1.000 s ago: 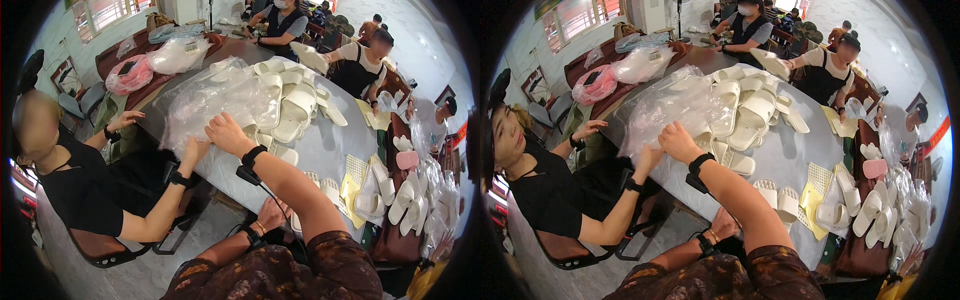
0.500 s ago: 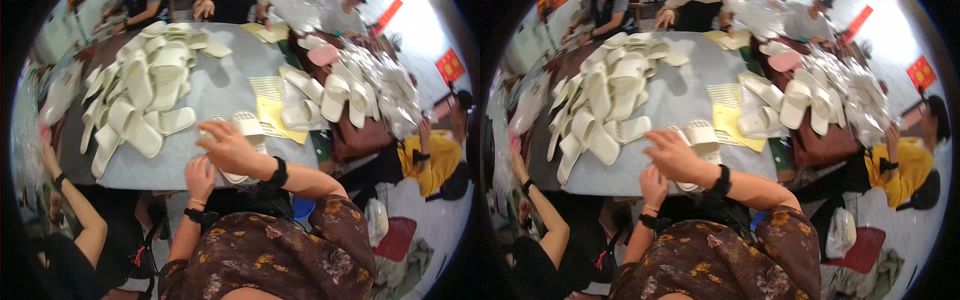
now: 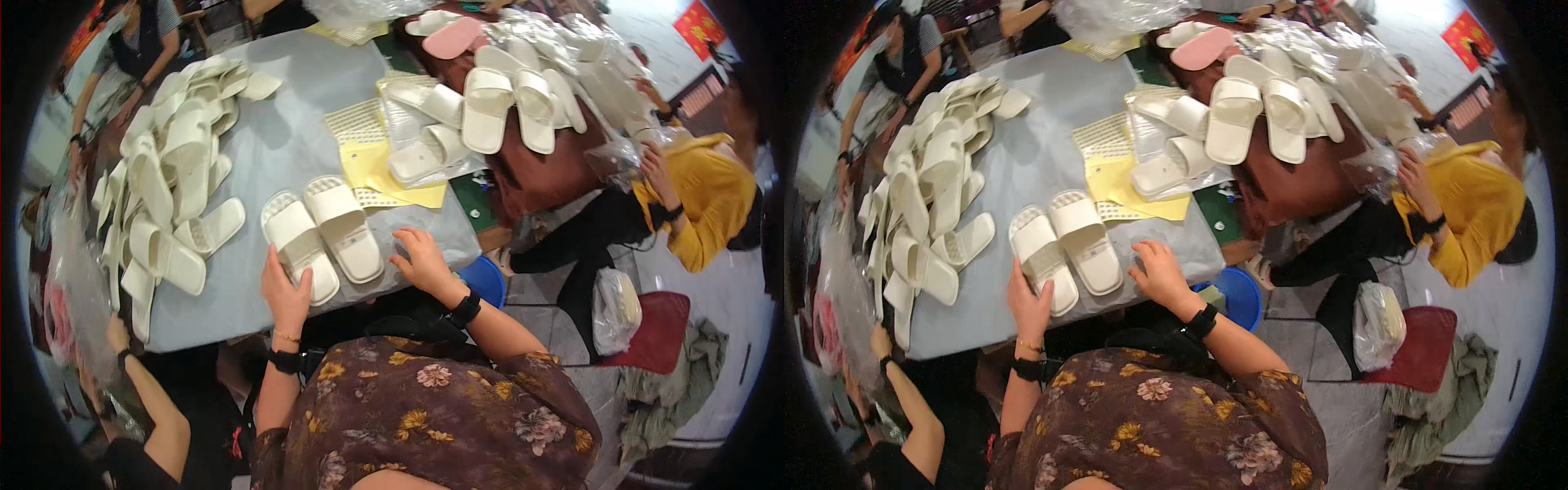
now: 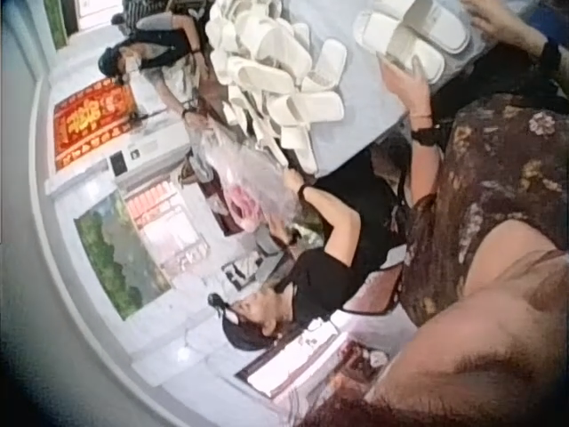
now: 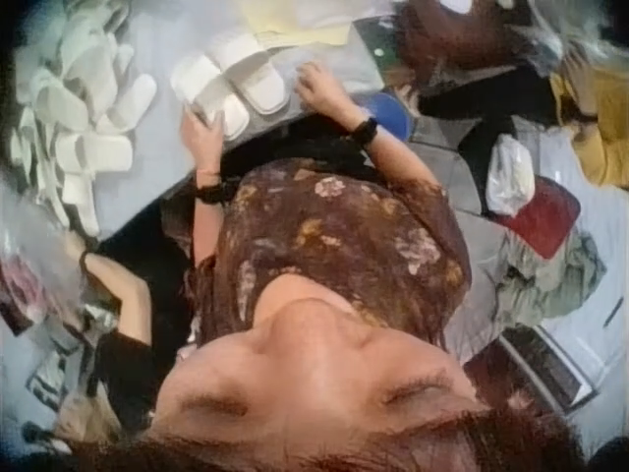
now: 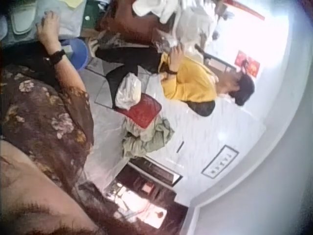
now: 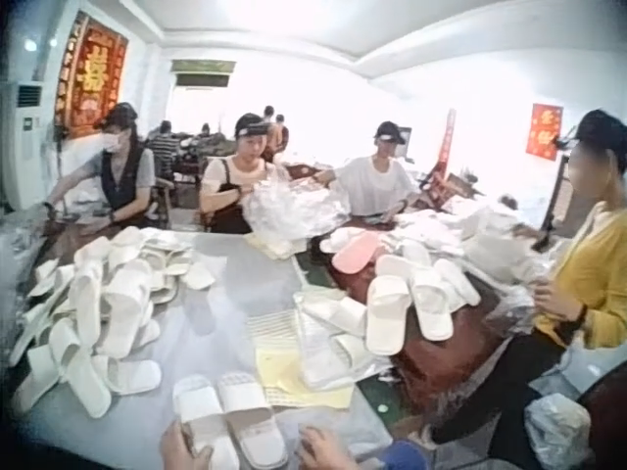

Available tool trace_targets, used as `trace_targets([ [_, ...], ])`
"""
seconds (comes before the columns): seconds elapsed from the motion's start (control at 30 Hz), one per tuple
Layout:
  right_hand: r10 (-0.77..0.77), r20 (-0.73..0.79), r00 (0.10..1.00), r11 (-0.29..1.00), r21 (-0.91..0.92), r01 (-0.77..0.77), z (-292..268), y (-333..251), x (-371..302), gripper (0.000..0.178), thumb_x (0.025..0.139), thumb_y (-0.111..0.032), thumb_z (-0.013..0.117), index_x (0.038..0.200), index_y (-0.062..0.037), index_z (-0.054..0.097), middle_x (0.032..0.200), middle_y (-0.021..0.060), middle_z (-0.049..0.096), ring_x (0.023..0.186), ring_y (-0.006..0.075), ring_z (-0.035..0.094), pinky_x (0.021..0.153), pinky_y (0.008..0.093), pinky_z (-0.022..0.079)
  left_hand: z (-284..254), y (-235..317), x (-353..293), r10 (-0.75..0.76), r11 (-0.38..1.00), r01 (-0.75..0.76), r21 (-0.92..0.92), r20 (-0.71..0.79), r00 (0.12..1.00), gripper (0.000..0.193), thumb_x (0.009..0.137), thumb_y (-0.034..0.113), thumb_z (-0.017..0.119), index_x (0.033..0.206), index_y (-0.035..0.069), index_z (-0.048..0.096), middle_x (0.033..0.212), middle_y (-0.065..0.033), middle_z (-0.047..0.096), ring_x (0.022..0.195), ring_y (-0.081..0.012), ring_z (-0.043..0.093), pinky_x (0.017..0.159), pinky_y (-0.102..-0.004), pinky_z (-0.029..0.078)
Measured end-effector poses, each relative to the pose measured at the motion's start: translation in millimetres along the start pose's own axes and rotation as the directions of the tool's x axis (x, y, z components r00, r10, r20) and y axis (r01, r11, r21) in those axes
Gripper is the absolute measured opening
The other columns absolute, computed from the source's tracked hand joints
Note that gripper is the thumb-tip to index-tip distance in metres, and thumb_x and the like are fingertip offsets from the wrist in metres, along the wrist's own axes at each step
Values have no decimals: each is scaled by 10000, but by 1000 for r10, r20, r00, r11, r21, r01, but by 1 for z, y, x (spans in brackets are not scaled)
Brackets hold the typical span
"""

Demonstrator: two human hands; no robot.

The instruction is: Inspecting and labeling pairs of slippers for quality control in a workshop setting.

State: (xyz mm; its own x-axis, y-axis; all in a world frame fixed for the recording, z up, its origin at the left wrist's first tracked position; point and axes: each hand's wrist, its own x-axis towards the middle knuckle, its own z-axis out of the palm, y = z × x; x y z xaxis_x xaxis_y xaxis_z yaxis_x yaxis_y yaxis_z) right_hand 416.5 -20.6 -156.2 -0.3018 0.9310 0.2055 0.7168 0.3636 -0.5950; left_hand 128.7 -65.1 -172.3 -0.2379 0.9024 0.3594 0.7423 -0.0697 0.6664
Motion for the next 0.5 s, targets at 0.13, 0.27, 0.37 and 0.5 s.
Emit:
trace_targets([
  [0.13,83,82,993,986,136,-93,8,-12,18,483,825,-212,694,1229,-1,534,1169,197,575,1059,382,545,924,459,443,1,-10,5,-34,999,34,-4,16,999,703,816,155,673,1419,-32,364,1281,-254,533,1158,-414,511,990,-480,395],
  [0.27,136,148,980,973,164,-160,18,-27,33,492,818,-205,694,1243,-20,529,1122,183,578,1004,372,569,877,451,467,0,-10,2,-44,998,42,52,38,998,687,820,120,652,1423,-33,359,1259,-254,545,1142,-408,527,978,-473,407],
  [0.37,87,228,970,990,89,-110,23,-36,39,466,813,-191,693,1227,-39,543,1087,177,576,960,373,587,827,445,489,-1,-8,1,-47,998,45,51,32,998,683,821,110,647,1425,-30,359,1265,-253,541,1146,-409,524,979,-473,407],
  [0.5,-11,198,980,982,187,-27,24,-33,41,419,816,-153,685,1208,-63,566,1063,180,572,909,370,605,783,437,503,-1,-10,2,-20,998,20,67,1,1000,651,831,100,636,1416,-20,375,1283,-235,534,1154,-402,515,991,-470,396],
])
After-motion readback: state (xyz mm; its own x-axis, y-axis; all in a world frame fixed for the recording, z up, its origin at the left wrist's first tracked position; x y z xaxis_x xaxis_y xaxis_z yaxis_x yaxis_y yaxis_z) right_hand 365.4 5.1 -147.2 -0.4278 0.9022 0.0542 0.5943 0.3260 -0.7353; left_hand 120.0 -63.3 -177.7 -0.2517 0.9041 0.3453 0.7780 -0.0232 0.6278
